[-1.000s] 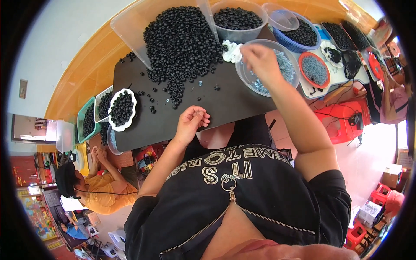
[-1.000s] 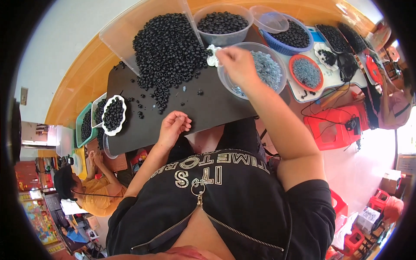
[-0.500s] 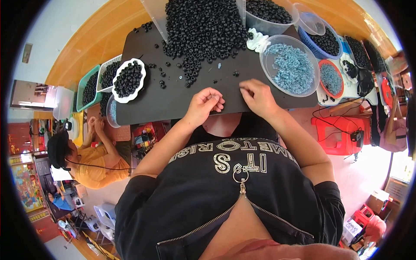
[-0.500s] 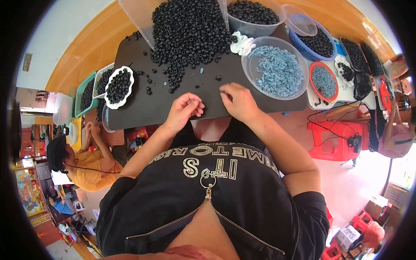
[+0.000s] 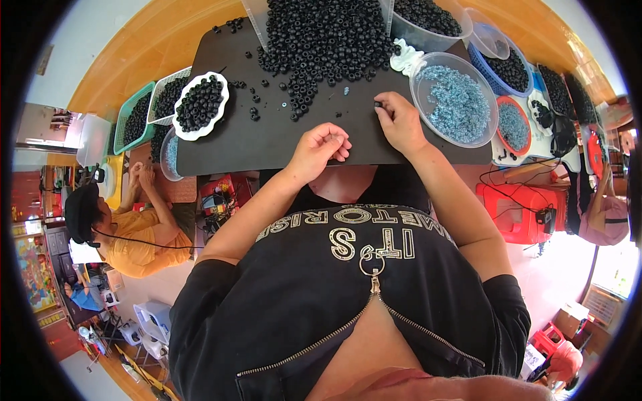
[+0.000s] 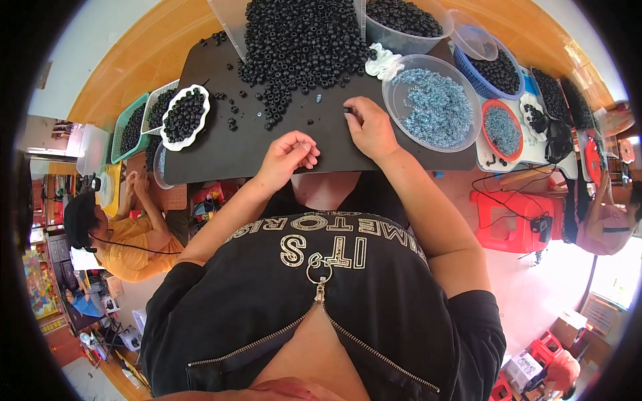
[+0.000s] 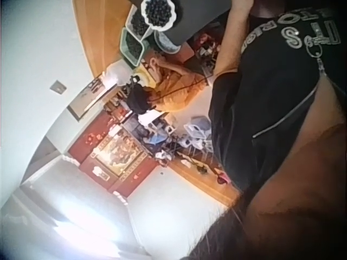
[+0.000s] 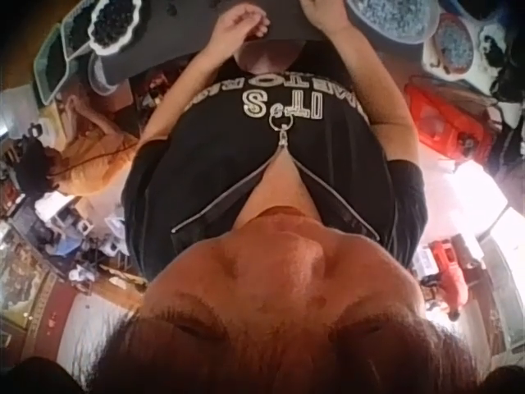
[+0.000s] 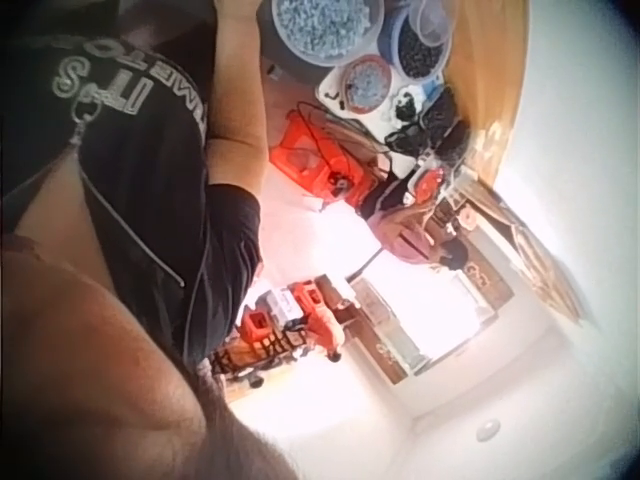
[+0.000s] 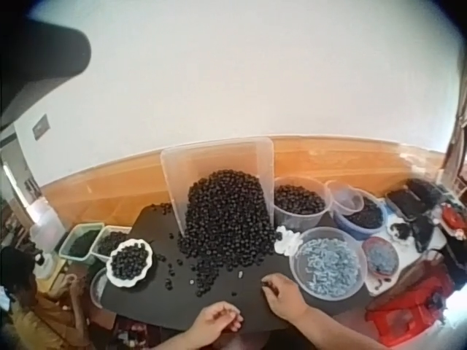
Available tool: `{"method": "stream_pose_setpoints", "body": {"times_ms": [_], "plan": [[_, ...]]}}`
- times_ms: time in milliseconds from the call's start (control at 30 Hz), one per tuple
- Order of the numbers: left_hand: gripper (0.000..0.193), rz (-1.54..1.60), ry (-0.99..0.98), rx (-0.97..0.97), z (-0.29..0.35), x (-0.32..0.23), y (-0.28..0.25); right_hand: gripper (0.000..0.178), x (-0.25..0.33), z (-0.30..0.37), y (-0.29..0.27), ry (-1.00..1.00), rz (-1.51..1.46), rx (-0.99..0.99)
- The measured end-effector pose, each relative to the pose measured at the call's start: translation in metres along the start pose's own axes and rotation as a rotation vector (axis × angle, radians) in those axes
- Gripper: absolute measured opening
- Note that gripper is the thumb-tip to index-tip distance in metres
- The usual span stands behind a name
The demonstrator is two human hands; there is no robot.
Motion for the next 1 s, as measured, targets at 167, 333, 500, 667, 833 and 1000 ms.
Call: {"method": "stream_pose_setpoints", "body": {"times_ms": [167, 333, 500, 667, 833, 1000], "plan": [[0.010, -0.010, -0.004, 0.000, -0.001, -0.001, 0.001, 0.016, -0.005, 0.018, 0.003, 0.148, -0.335, -0.095], [0.011, -0.015, -0.013, 0.015, -0.002, 0.002, -0.001, 0.015, 0.030, 0.030, -0.001, 0.153, -0.578, -0.149], [0.015, 0.266, -0.175, 0.042, 0.006, -0.017, 0.024, 0.018, 0.049, 0.036, 0.000, 0.053, -0.482, -0.049], [0.015, 0.354, -0.221, 0.055, 0.008, -0.012, 0.033, 0.016, 0.053, 0.039, 0.005, 0.029, -0.319, 0.049], [0.013, 0.318, -0.235, -0.038, 0.008, -0.008, 0.029, 0.012, 0.057, 0.040, 0.004, 0.055, -0.252, 0.048], [0.013, 0.296, -0.233, -0.043, 0.008, -0.009, 0.028, 0.010, 0.055, 0.040, 0.004, 0.055, -0.261, 0.048]]}}
Point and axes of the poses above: each hand's wrist, its own z-axis away from the middle knuckle, its own y-axis out of the palm, x = y × z, the point moved 3 cm from there along -z, towards the middle knuckle, and after that the axes turned 10 degrees about -y, right-handed, at the moved point
